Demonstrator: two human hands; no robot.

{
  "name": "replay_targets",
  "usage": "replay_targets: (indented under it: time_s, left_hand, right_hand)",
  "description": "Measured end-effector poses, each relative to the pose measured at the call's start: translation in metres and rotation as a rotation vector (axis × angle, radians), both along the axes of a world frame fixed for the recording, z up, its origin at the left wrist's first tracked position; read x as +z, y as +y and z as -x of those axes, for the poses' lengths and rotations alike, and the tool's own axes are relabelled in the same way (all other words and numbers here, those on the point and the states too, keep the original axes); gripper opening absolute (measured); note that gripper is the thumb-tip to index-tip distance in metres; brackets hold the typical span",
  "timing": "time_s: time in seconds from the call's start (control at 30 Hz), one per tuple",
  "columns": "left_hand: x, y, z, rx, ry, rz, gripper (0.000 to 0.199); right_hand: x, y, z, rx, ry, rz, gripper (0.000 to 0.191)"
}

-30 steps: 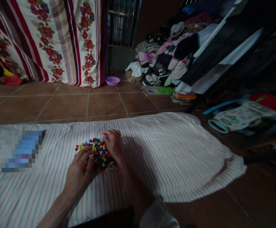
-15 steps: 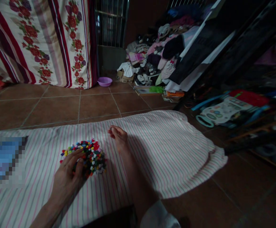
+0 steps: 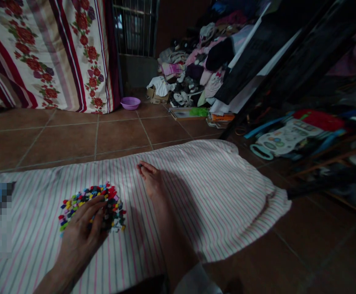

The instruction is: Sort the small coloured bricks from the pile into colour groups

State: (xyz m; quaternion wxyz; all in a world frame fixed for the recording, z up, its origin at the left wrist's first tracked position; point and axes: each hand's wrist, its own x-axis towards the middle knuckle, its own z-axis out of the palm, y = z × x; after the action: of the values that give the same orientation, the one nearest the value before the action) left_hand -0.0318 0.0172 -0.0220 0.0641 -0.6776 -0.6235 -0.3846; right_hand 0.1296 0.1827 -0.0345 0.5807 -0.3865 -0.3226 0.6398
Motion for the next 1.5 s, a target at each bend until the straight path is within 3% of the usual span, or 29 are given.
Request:
replay_targets:
  time_s: [0.2, 0.4, 0.57, 0.73, 1.1, 1.5]
  left_hand:
    - [0.003, 0.003, -0.009, -0.043, -0.008, -0.005, 0.021]
    - [0.006, 0.003, -0.014, -0.070, 0.020, -0.001, 0.019]
    - [0.006, 0.003, -0.023, -0.092, 0.029, 0.006, 0.022]
    - [0.006, 0.004, -0.031, -0.152, 0.009, -0.030, 0.024]
    - [0.009, 0.001, -0.014, -0.072, -0.017, 0.038, 0.021]
    - [0.007, 0.000, -0.002, -0.039, -0.027, 0.057, 0.023]
  right_hand:
    - [0.001, -0.006, 0.005, 0.083, -0.056, -0.009, 0.033]
    - [0.000, -0.001, -0.008, 0.010, -0.262, -0.052, 0.026]
    - [-0.012, 0.009, -0.016, -0.073, -0.555, -0.180, 0.023]
    - [-0.026, 0.015, -0.013, -0.057, -0.673, -0.306, 0.022]
    - [-0.025, 0.009, -0.010, -0.081, -0.786, -0.388, 0.018]
    - [-0.017, 0.006, -0.006, -0.139, -1.172, -0.606, 0.022]
